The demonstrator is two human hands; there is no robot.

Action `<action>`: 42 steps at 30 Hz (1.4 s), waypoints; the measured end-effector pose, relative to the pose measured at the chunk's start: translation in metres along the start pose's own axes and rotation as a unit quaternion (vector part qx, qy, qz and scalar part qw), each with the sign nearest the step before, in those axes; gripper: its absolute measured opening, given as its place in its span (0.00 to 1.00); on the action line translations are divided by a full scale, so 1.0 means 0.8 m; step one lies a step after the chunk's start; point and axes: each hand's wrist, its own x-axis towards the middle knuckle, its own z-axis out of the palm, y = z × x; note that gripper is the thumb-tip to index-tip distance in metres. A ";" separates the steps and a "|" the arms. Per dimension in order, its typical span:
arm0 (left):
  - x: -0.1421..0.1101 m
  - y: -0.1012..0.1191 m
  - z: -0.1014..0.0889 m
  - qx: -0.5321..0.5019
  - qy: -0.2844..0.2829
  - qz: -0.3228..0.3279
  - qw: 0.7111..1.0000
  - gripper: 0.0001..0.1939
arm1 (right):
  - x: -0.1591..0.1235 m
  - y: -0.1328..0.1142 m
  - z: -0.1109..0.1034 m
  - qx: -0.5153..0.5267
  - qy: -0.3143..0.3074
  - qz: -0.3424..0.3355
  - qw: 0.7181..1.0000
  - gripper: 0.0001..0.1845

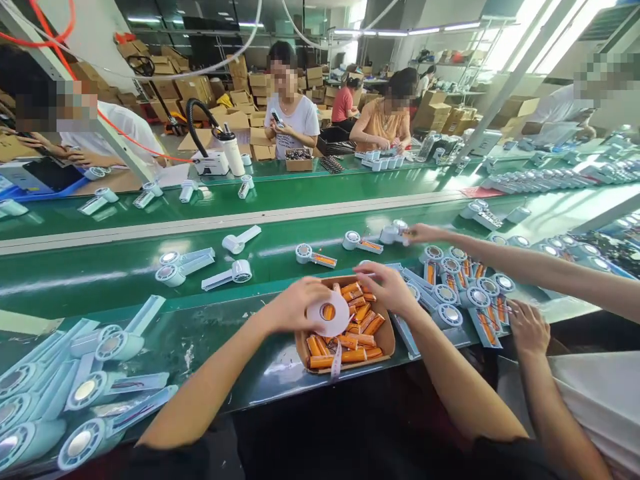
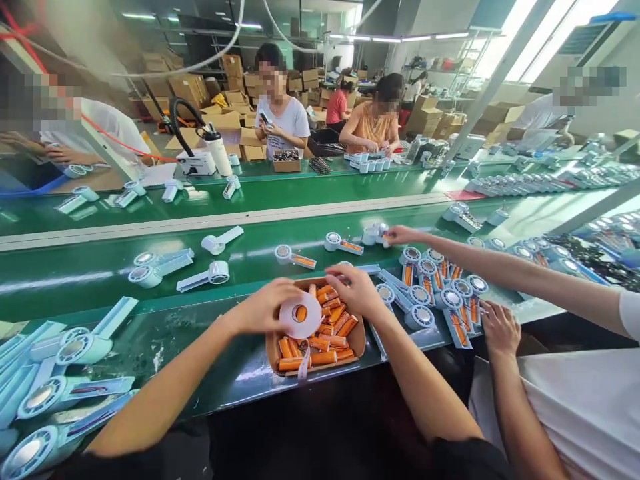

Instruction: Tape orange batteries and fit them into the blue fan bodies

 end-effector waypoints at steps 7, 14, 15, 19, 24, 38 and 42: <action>-0.061 0.062 0.021 0.102 0.150 0.043 0.982 0.18 | -0.120 -0.024 0.024 0.261 -0.010 0.177 0.949 0.29; -0.100 0.041 0.009 0.155 0.310 -0.078 0.935 0.20 | -0.135 -0.091 0.068 0.297 -0.390 0.060 0.870 0.24; -0.107 0.037 0.007 0.165 0.326 -0.097 0.926 0.20 | -0.132 -0.092 0.068 0.279 -0.397 0.043 0.874 0.22; -0.124 0.049 0.009 0.175 0.325 -0.067 0.927 0.22 | -0.106 -0.089 0.069 0.255 -0.216 0.113 0.936 0.25; -0.135 0.068 0.014 0.105 0.339 -0.137 0.925 0.23 | -0.095 -0.100 0.084 0.302 -0.298 0.090 0.901 0.25; -0.160 0.066 0.018 0.159 0.353 -0.151 0.910 0.24 | -0.094 -0.118 0.117 0.315 -0.266 0.097 0.906 0.31; -0.157 0.072 0.019 0.177 0.344 -0.110 0.916 0.22 | -0.091 -0.118 0.128 0.322 -0.196 0.122 0.918 0.34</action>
